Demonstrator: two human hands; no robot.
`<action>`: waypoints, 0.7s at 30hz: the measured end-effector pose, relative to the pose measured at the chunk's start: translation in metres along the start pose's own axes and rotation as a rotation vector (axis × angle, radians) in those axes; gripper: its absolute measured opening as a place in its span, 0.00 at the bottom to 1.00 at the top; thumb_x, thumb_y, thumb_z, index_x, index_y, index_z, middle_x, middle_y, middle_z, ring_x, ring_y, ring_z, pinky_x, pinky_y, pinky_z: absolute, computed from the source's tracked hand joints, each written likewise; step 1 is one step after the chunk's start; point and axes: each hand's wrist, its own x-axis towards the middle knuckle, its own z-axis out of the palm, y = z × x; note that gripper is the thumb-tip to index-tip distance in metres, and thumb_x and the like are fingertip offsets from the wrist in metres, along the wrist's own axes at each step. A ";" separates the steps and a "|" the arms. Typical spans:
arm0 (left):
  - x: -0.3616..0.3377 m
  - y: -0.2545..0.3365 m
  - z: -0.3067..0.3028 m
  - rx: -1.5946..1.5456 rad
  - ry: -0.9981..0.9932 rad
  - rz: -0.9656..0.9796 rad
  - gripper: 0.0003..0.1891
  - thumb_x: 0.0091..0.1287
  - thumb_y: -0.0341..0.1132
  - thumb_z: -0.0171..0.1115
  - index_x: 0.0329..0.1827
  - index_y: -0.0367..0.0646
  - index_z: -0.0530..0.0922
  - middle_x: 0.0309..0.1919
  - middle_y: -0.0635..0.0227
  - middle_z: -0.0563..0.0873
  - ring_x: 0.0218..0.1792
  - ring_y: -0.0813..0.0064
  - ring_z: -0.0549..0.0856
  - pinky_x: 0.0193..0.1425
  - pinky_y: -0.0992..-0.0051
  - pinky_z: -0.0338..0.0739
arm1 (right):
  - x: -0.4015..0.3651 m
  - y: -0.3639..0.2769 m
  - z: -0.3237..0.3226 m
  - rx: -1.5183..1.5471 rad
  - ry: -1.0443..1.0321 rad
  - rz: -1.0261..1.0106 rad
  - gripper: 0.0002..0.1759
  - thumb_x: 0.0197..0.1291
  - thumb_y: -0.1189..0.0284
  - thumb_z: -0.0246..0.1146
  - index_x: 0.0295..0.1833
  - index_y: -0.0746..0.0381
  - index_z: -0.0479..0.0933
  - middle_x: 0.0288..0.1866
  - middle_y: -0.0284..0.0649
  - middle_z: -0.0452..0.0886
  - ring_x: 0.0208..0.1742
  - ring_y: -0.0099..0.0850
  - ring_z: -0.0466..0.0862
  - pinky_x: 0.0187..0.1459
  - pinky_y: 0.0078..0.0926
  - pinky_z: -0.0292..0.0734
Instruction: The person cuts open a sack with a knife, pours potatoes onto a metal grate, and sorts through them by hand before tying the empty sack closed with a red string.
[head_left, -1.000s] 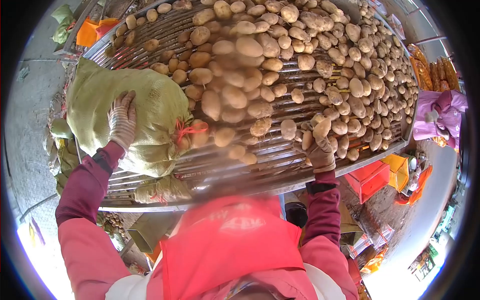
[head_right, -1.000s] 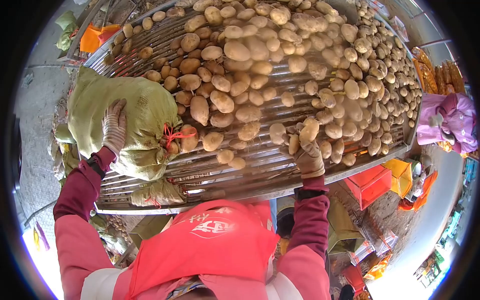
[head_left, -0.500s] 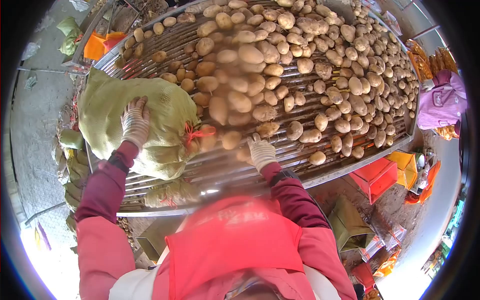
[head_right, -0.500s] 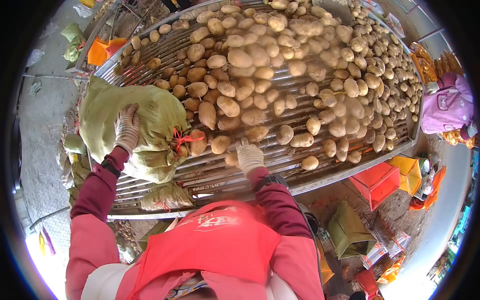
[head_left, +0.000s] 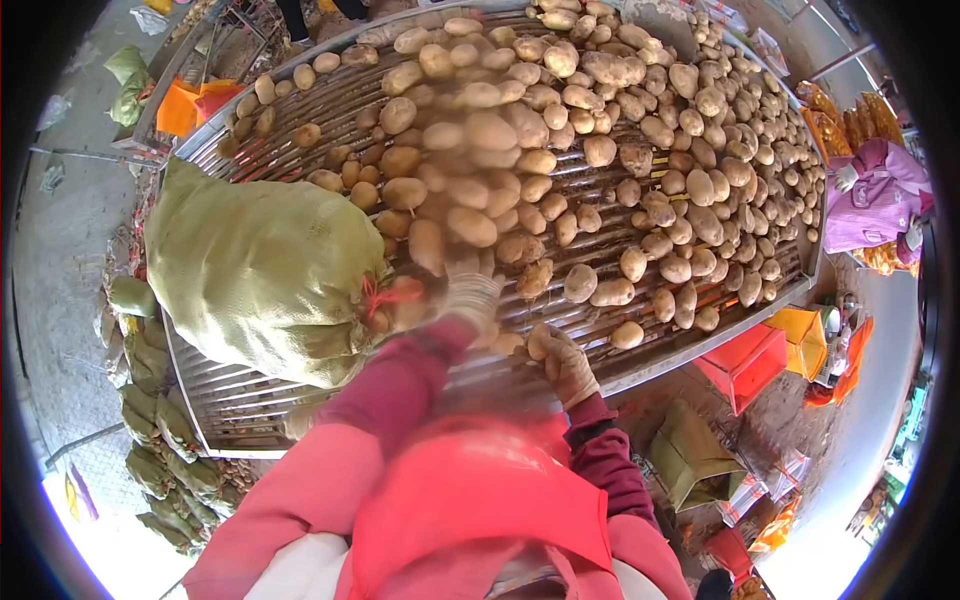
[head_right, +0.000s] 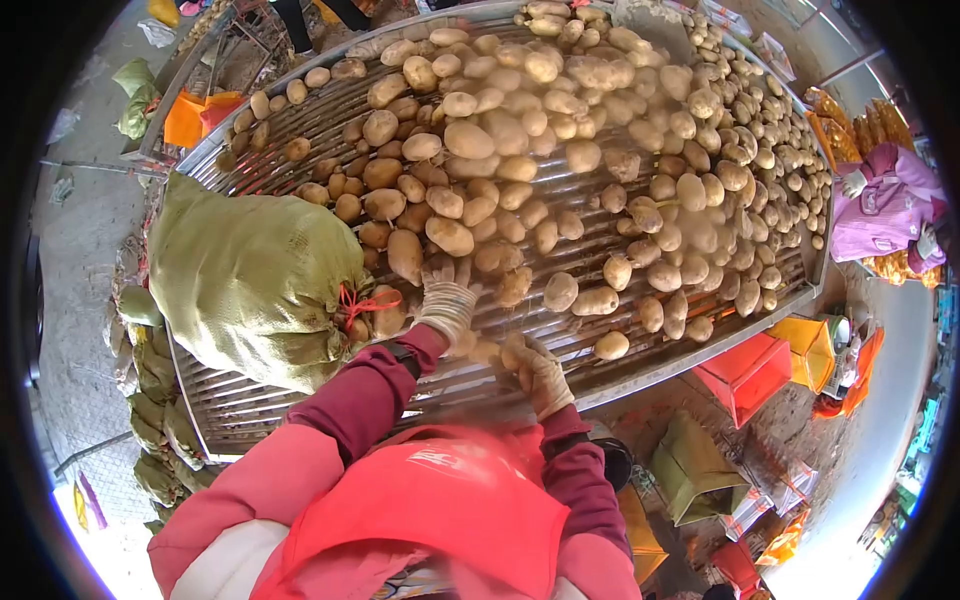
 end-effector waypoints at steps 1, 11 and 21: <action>0.003 -0.002 0.002 0.075 -0.092 0.066 0.33 0.61 0.43 0.62 0.70 0.44 0.65 0.68 0.50 0.66 0.70 0.47 0.62 0.69 0.43 0.59 | 0.000 0.001 0.001 0.029 -0.022 -0.002 0.23 0.60 0.62 0.65 0.58 0.62 0.74 0.44 0.34 0.79 0.44 0.30 0.82 0.47 0.34 0.81; 0.017 -0.014 -0.013 0.192 -0.444 0.294 0.21 0.53 0.38 0.69 0.51 0.48 0.78 0.50 0.62 0.81 0.54 0.63 0.79 0.52 0.49 0.72 | 0.004 -0.006 0.032 0.270 -0.080 -0.103 0.20 0.58 0.60 0.67 0.52 0.58 0.77 0.50 0.37 0.80 0.63 0.39 0.76 0.62 0.43 0.74; -0.013 0.043 -0.091 -1.310 -0.586 -0.296 0.16 0.58 0.23 0.67 0.49 0.43 0.76 0.38 0.71 0.79 0.39 0.82 0.80 0.41 0.82 0.78 | -0.003 -0.011 0.020 0.586 -0.256 -0.077 0.20 0.59 0.59 0.68 0.54 0.55 0.77 0.56 0.37 0.80 0.61 0.40 0.77 0.62 0.48 0.73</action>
